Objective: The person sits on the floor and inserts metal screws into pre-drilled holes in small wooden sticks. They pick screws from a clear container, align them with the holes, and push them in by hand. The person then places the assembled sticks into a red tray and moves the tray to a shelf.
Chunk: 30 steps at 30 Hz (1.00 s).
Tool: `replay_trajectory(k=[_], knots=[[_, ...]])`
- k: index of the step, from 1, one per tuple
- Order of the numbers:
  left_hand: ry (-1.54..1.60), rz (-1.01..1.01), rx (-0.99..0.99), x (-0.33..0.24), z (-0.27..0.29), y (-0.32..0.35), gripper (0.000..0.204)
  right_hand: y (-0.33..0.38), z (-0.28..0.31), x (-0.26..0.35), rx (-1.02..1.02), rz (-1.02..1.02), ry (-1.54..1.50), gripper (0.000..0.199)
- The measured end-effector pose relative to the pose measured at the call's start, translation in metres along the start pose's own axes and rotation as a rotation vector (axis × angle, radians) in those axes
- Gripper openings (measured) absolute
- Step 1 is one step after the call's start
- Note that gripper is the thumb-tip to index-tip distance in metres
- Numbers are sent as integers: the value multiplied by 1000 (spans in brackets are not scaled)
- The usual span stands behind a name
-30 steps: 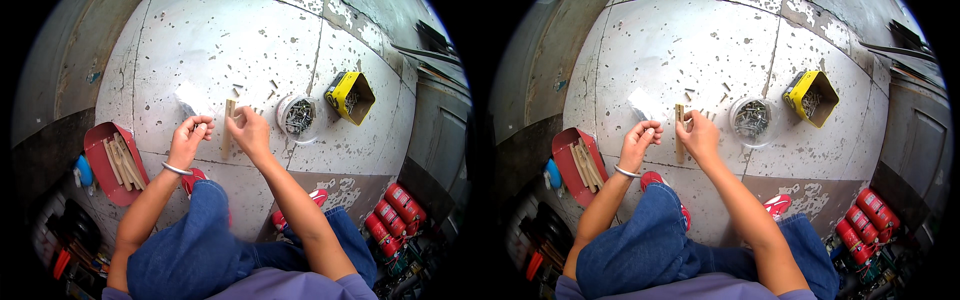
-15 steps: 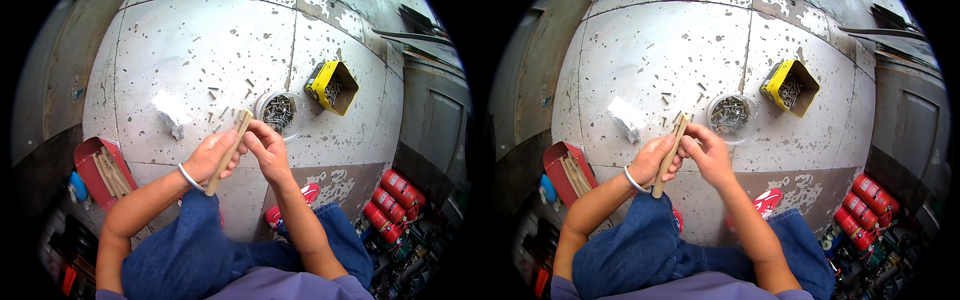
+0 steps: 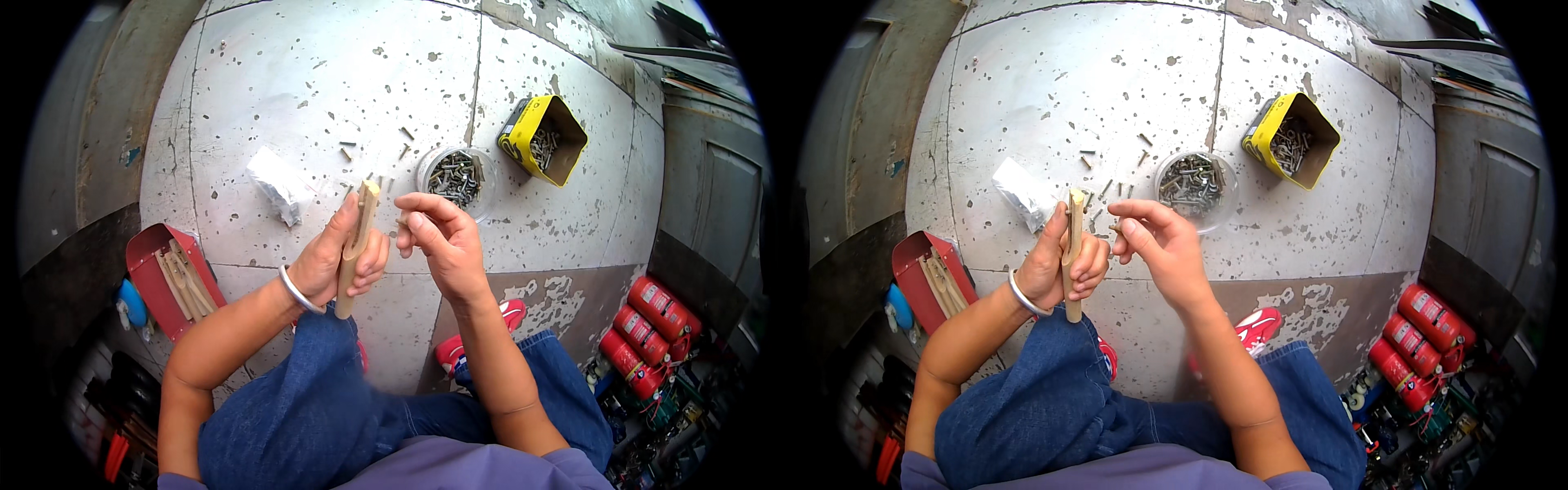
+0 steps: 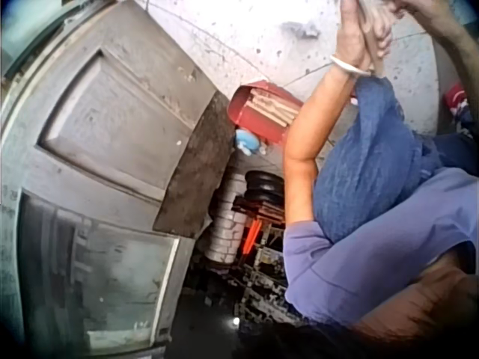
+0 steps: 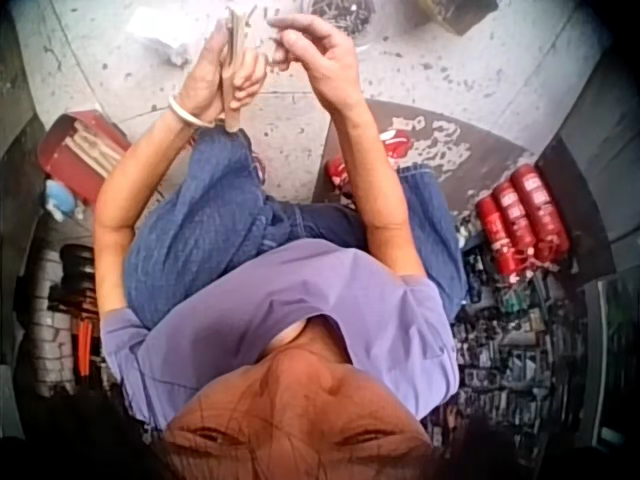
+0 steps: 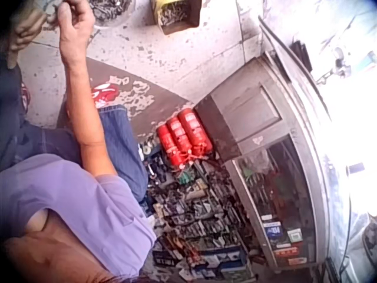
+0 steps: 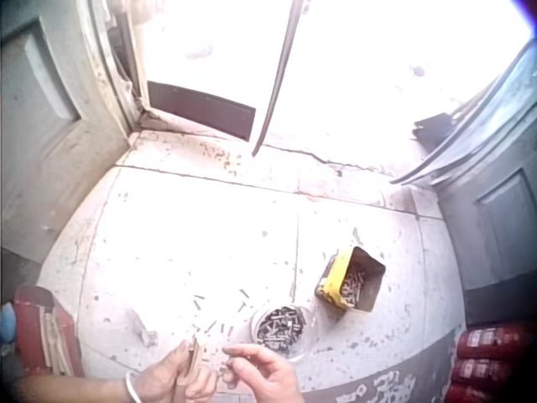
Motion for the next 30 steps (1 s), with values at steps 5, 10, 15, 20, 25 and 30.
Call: replay_trajectory(k=[5,10,15,20,25,30], knots=[[-195,75,-191,7,-9,2,73,3,-9,-1,105,13,-8,24],[-265,55,-223,22,0,5,62,6,-2,2,121,-119,-39,26],[-117,200,-174,16,-4,-1,65,4,3,-2,49,-152,-12,22],[173,-87,-42,21,10,5,69,0,-8,10,-170,-85,510,12],[117,-405,-231,-10,37,17,70,1,45,28,-394,81,1282,15],[110,-438,-296,-9,52,23,68,-10,3,4,-216,68,1137,27]])
Point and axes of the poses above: each hand's wrist, its own y-axis away from the middle knuckle, its own z-axis out of the back of the hand, x = y × z, the point moved 1 cm from there along -y, towards the middle knuckle, and after that the axes turned 12 degrees about x, right-handed, at the moved point
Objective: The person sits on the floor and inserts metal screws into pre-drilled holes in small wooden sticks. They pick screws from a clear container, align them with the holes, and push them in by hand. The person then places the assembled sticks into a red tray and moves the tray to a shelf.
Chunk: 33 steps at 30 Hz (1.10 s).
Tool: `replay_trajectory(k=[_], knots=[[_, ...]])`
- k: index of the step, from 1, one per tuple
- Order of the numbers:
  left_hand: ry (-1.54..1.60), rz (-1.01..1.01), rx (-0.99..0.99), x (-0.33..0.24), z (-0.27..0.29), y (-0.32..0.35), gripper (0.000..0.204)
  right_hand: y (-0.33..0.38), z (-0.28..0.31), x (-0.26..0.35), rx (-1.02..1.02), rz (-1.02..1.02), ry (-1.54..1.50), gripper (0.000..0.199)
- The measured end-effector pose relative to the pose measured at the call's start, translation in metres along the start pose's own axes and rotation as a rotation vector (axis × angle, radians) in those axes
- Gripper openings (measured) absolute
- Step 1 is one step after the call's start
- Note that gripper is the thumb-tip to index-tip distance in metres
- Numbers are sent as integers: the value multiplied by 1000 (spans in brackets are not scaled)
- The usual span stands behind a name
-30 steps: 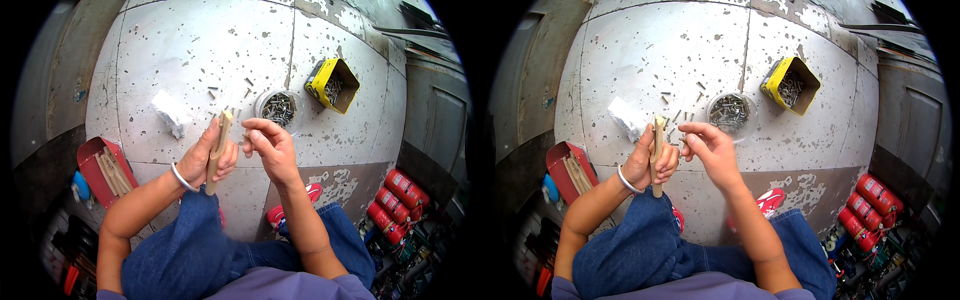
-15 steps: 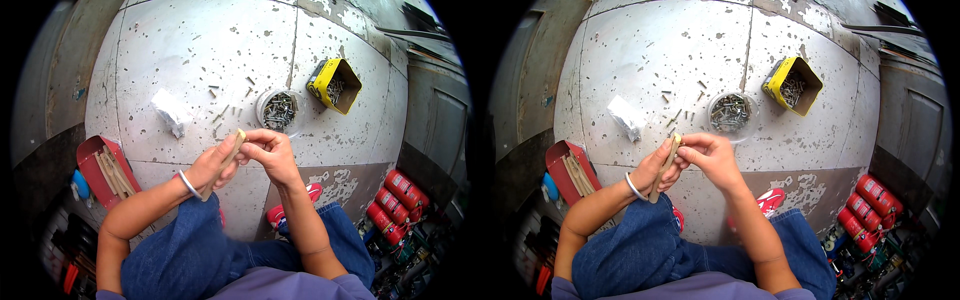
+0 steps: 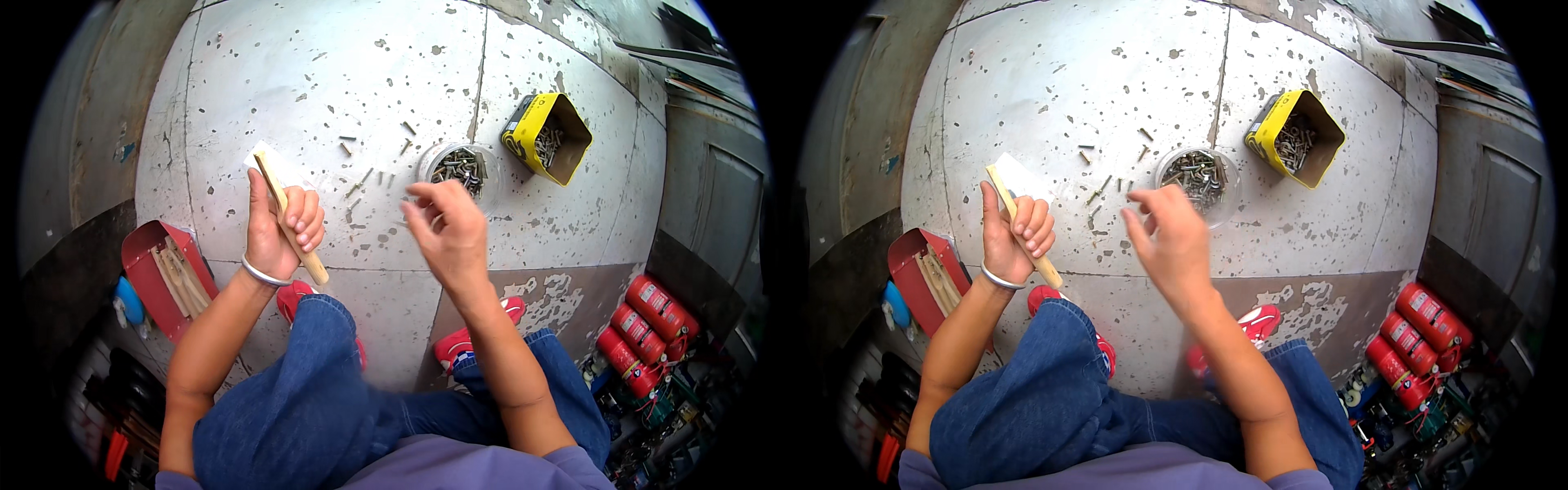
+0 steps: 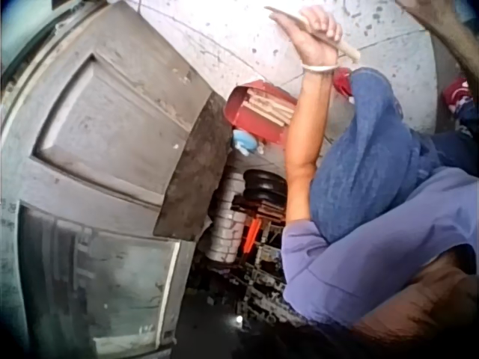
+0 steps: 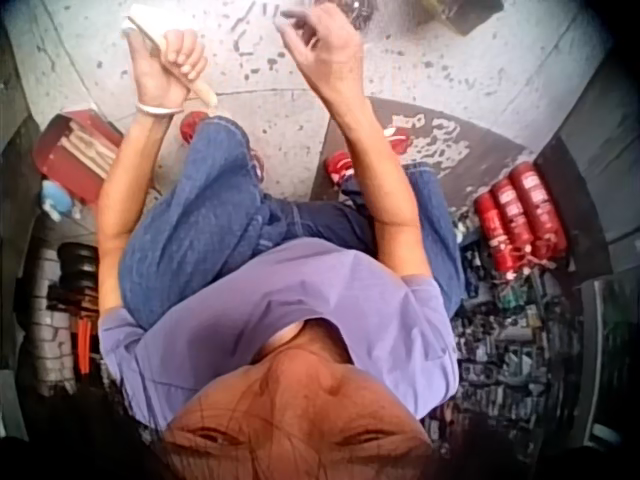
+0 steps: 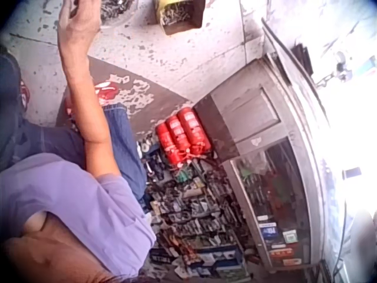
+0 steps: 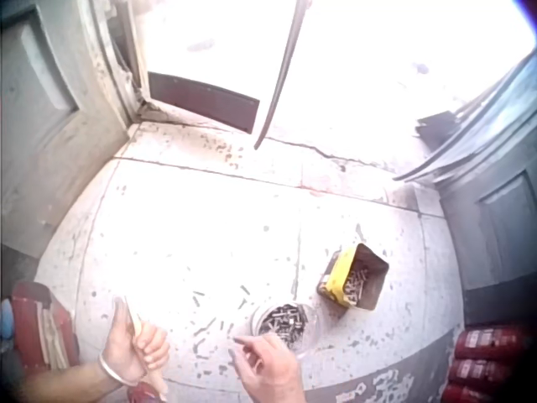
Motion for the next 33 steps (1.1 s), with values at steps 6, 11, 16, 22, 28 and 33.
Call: replay_trajectory(k=[6,11,16,22,28,33], knots=[[-894,145,-135,30,41,-5,38,-21,-89,-40,-197,-7,249,37],[-1433,189,-136,38,45,-11,30,-39,-101,-60,-330,111,412,28],[-1864,-27,-52,49,43,-25,36,-37,-98,-66,-223,118,382,16],[-1989,-17,-74,61,50,-39,26,-35,-93,-54,-89,-25,333,17],[-2059,-99,13,62,48,-44,19,-36,-91,-55,-42,-58,284,21],[-2294,-196,3,73,63,-43,17,-33,-89,-52,33,19,393,23]])
Point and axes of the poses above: each hand's wrist, its own y-axis away from the middle knuckle, its own z-axis out of the back of the hand, x = y × z, the point moved 1 cm from there along -y, towards the middle knuckle, and after that the axes turned 12 degrees about x, right-handed, at the moved point
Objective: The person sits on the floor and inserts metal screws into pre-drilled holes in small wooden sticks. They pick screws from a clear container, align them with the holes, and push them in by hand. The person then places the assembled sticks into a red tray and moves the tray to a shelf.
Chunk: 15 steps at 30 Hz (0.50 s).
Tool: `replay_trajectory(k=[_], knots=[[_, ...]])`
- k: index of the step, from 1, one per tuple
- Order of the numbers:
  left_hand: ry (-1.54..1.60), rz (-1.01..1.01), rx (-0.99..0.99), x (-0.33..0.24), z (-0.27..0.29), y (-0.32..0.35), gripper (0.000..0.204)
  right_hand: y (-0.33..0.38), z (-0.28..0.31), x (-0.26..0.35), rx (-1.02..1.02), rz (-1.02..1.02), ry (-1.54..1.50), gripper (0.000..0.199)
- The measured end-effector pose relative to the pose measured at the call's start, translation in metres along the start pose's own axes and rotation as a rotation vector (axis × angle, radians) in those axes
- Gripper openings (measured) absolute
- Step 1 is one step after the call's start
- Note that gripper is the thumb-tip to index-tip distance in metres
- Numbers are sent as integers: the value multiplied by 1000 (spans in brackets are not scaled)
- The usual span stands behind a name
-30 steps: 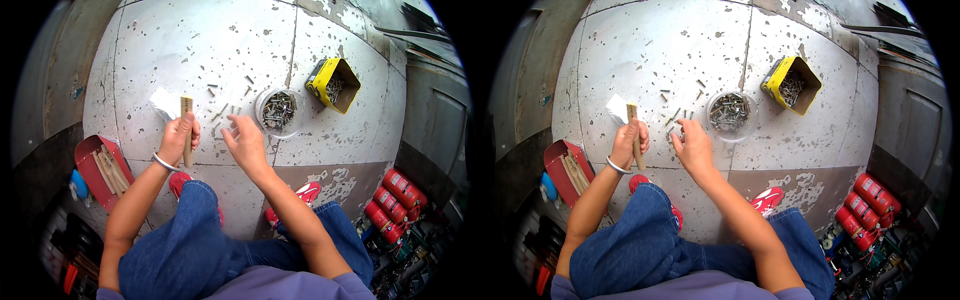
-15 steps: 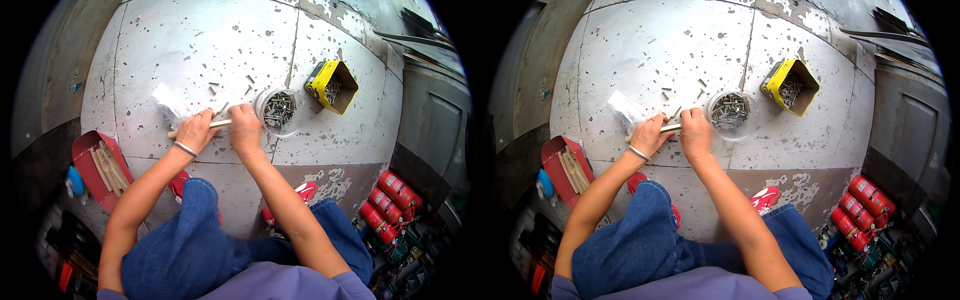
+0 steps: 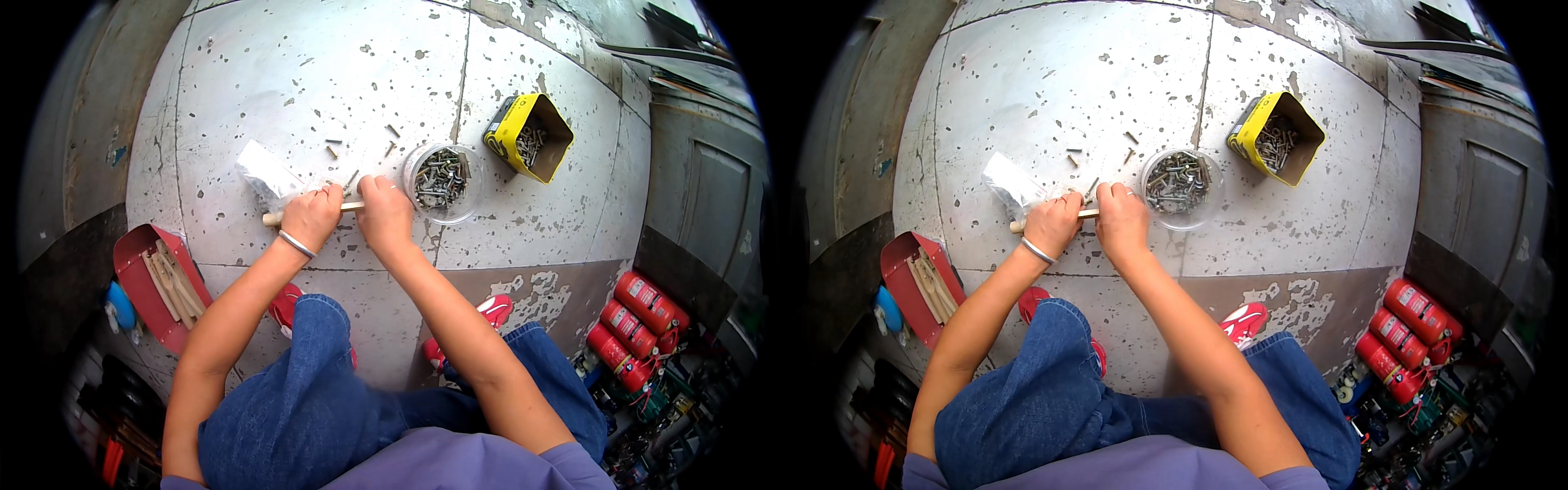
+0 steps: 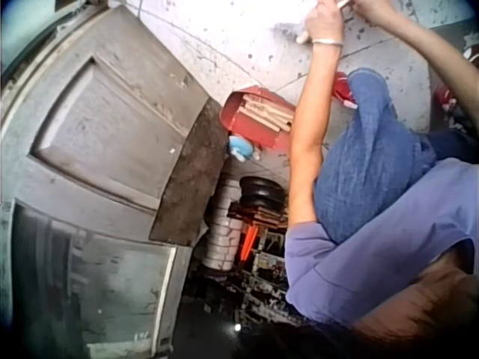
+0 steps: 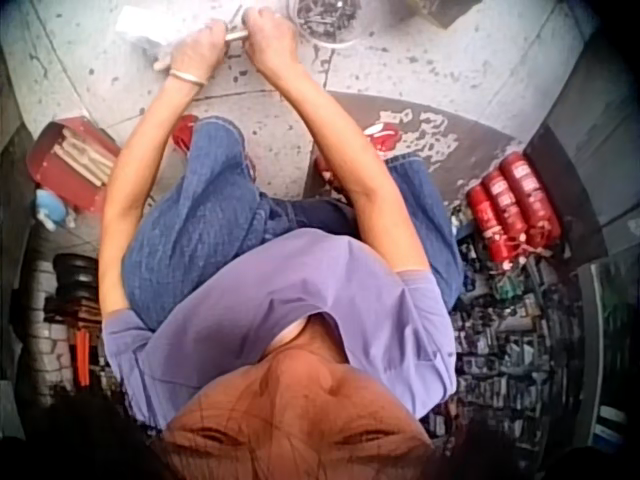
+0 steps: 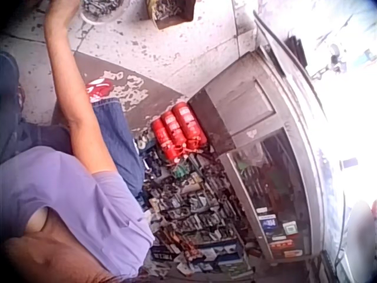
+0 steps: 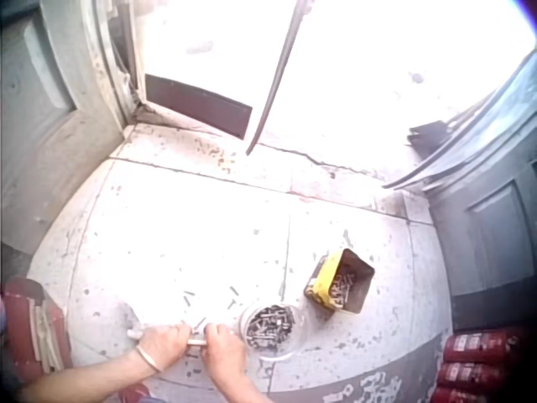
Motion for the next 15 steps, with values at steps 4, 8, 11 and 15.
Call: replay_trajectory(k=[4,8,11,15], knots=[[-25,13,25,0,-2,-1,19,-1,-1,-4,-52,67,28,26],[271,62,122,-1,19,-1,22,-1,6,-4,-29,81,2,26],[520,87,84,-2,27,7,21,8,35,17,-38,65,-41,24],[967,27,33,-46,81,4,17,26,115,13,-124,-1,-153,17]])
Point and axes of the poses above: each hand's wrist, its own y-axis away from the middle knuckle, its own z-axis out of the back of the hand, x = y × z, the point moved 1 cm from there along -y, towards the middle knuckle, and after that the axes turned 12 degrees about x, right-handed, at the moved point
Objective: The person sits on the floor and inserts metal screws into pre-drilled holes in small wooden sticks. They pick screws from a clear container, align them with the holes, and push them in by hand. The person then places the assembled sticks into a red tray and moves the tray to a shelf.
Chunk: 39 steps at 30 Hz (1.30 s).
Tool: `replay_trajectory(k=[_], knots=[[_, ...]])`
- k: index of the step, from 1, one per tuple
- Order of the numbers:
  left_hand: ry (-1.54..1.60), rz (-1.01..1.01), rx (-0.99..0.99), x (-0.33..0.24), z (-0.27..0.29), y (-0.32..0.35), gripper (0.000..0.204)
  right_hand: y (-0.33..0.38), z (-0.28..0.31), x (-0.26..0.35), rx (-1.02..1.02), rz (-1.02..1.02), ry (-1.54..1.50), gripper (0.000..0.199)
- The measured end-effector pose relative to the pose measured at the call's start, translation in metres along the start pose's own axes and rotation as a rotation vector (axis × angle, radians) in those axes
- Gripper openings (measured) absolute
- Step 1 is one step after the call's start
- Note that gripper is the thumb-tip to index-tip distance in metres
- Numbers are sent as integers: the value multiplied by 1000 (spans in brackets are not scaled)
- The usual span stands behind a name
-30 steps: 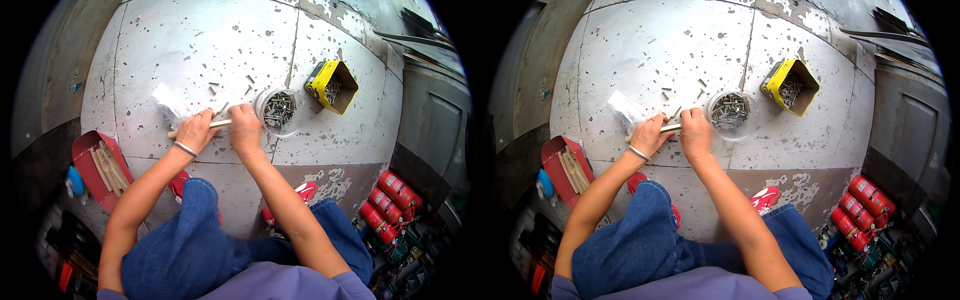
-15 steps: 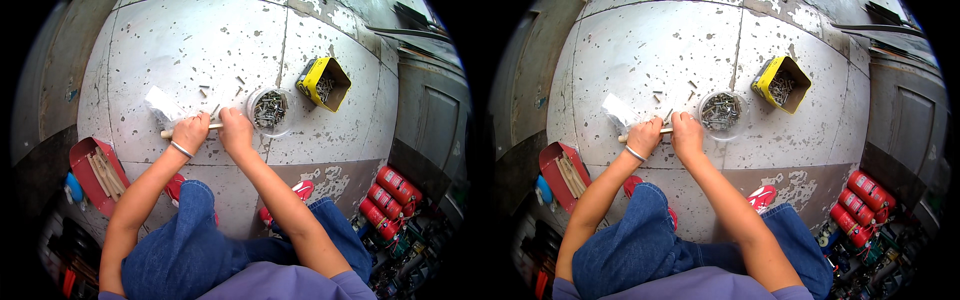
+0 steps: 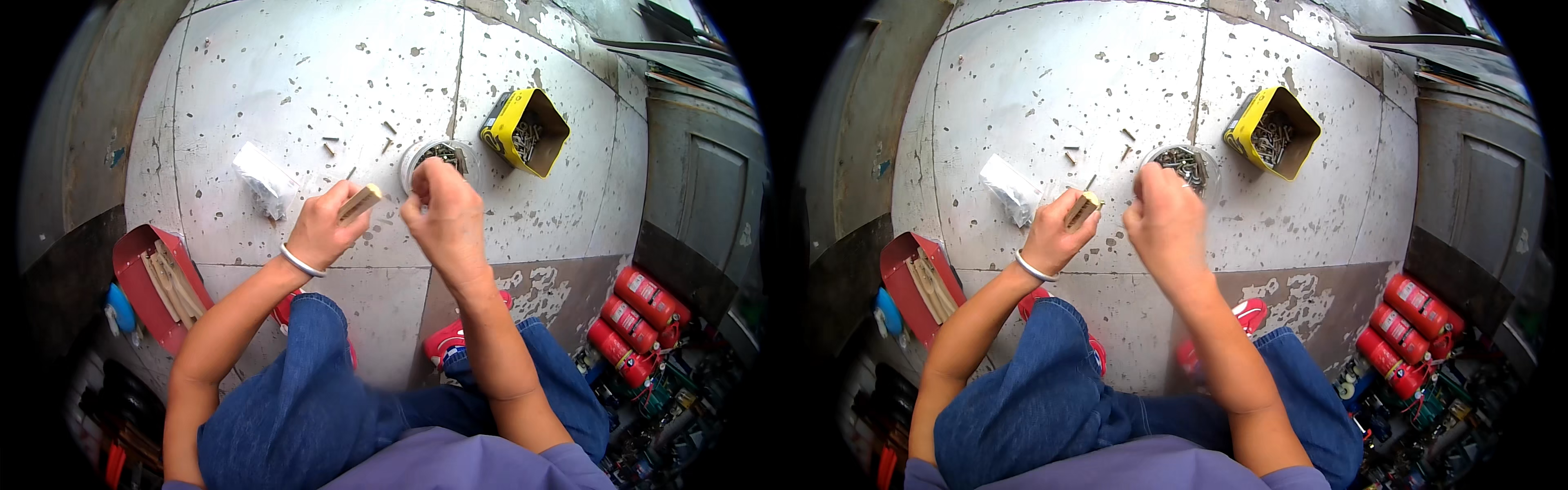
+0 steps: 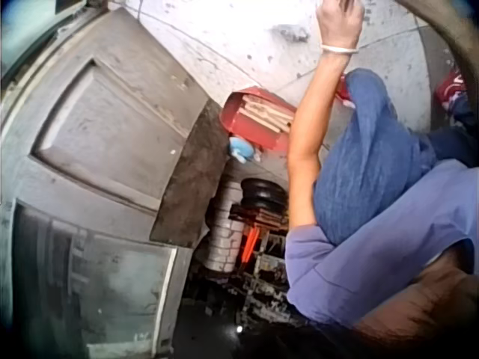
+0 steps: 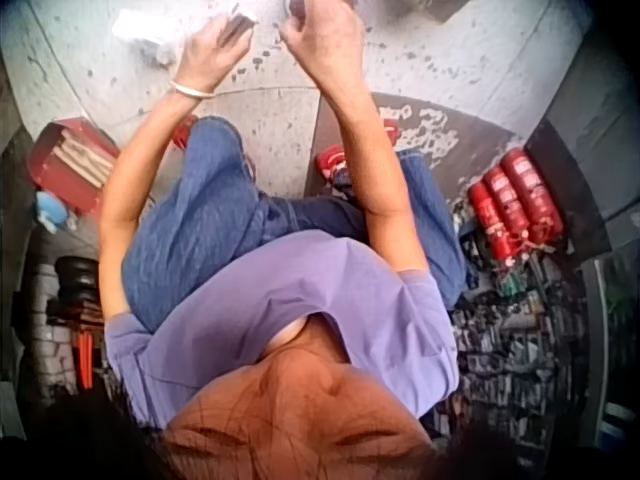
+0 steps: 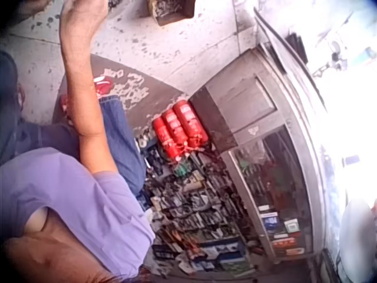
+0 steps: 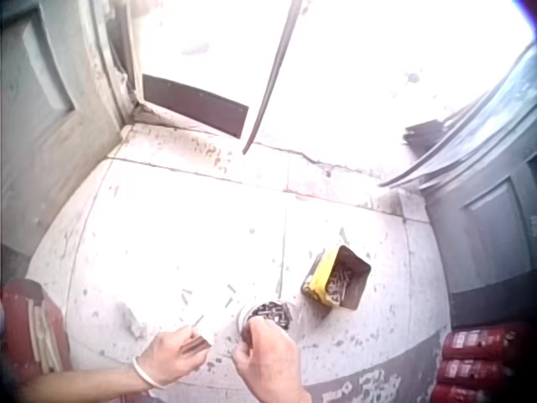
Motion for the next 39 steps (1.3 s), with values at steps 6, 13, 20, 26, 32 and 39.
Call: replay_trajectory(k=[6,13,20,26,32,39], knots=[[-42,-109,-29,-12,-4,-29,25,-7,40,-20,44,-116,-7,10],[-434,142,-131,66,55,-55,32,-25,-82,-4,97,144,383,12],[-590,232,-47,59,46,-64,24,-30,-116,-16,88,264,499,13],[-674,211,-35,66,42,-61,23,-67,-57,4,107,214,518,12],[-728,191,-32,65,39,-65,23,-109,-48,-33,308,236,806,12],[-692,241,-9,66,40,-63,25,-115,-59,-38,375,419,749,5]])
Point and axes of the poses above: each hand's wrist, its own y-axis away from the middle knuckle, its own z-axis out of the back of the hand, x = y × z, the point moved 1 cm from there along -y, towards the middle knuckle, and after that the axes turned 12 degrees about x, right-handed, at the moved point
